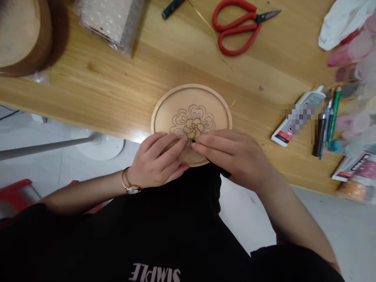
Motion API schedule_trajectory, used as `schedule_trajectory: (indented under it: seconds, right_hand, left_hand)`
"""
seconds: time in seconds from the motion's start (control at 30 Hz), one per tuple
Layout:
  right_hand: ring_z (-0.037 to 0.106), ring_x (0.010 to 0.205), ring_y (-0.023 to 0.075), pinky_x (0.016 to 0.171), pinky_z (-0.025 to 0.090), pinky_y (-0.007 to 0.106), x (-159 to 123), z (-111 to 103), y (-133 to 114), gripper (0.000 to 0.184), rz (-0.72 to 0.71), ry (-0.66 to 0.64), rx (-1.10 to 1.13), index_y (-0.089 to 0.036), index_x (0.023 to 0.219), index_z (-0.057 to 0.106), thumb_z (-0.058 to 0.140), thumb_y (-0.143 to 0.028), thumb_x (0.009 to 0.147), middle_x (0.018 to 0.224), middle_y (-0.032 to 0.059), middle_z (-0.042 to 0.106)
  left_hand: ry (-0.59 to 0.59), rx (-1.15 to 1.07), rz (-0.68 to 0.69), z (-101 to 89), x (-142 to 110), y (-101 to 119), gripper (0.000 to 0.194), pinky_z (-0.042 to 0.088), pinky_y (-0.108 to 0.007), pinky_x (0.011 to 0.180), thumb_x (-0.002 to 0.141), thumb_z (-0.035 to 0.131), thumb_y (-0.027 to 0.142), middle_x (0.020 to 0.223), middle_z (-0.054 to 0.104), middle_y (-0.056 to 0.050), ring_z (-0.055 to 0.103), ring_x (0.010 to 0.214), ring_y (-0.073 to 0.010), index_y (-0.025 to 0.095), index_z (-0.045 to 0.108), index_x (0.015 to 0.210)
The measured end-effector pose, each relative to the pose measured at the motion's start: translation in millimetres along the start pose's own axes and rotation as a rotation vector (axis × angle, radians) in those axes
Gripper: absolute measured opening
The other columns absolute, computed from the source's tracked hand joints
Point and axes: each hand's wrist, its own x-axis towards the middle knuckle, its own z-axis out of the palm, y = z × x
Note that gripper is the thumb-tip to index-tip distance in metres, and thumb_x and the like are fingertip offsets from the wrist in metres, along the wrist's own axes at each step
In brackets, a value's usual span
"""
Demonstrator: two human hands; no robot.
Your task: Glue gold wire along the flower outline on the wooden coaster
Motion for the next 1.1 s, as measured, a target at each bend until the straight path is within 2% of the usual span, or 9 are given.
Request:
schedule_trajectory:
  seconds: [0.2,0.53,0.83,1.1]
  right_hand:
    - [0.068,0.097,0.0224,0.082,0.059,0.036,0.9,1.9,0.5,0.031,-0.014,0.039,0.023,-0.012,0.114,0.06,0.063,-0.007,0.083,0.106,0.0125,0.071]
    - [0.069,0.092,0.0256,0.077,0.059,0.039,-1.3,8.5,-5.7,0.029,-0.001,0.096,0.019,-0.01,0.111,0.061,0.062,-0.005,0.082,0.102,0.0166,0.071]
    - [0.069,0.09,0.0217,0.075,0.06,0.035,-2.6,15.7,-14.2,0.024,0.068,0.163,-0.041,-0.014,0.109,0.062,0.057,-0.009,0.086,0.1,0.0108,0.072]
    - [0.07,0.087,0.0217,0.075,0.06,0.035,-0.4,19.6,-17.4,0.027,0.112,0.219,-0.001,-0.012,0.104,0.064,0.061,-0.001,0.079,0.096,0.0117,0.072]
  left_hand:
    - [-0.01,-0.003,0.001,0.5,-0.5,0.2,0.027,0.049,-0.037,0.083,0.092,0.053,0.032,0.105,0.069,-0.008,0.062,0.098,-0.0234,0.009,0.067,0.096]
    - [-0.022,-0.012,0.003,-0.2,-0.4,-0.1,0.027,0.048,-0.037,0.083,0.092,0.053,0.032,0.103,0.07,-0.007,0.062,0.098,-0.024,0.01,0.068,0.094]
    - [-0.025,-0.015,0.004,-0.6,0.1,-0.2,0.028,0.049,-0.038,0.081,0.092,0.053,0.032,0.104,0.072,-0.008,0.063,0.097,-0.0238,0.009,0.067,0.099]
    - [-0.03,-0.016,0.007,-1.0,0.6,-0.6,0.033,0.049,-0.038,0.082,0.091,0.053,0.032,0.103,0.072,-0.009,0.064,0.097,-0.0242,0.005,0.067,0.105]
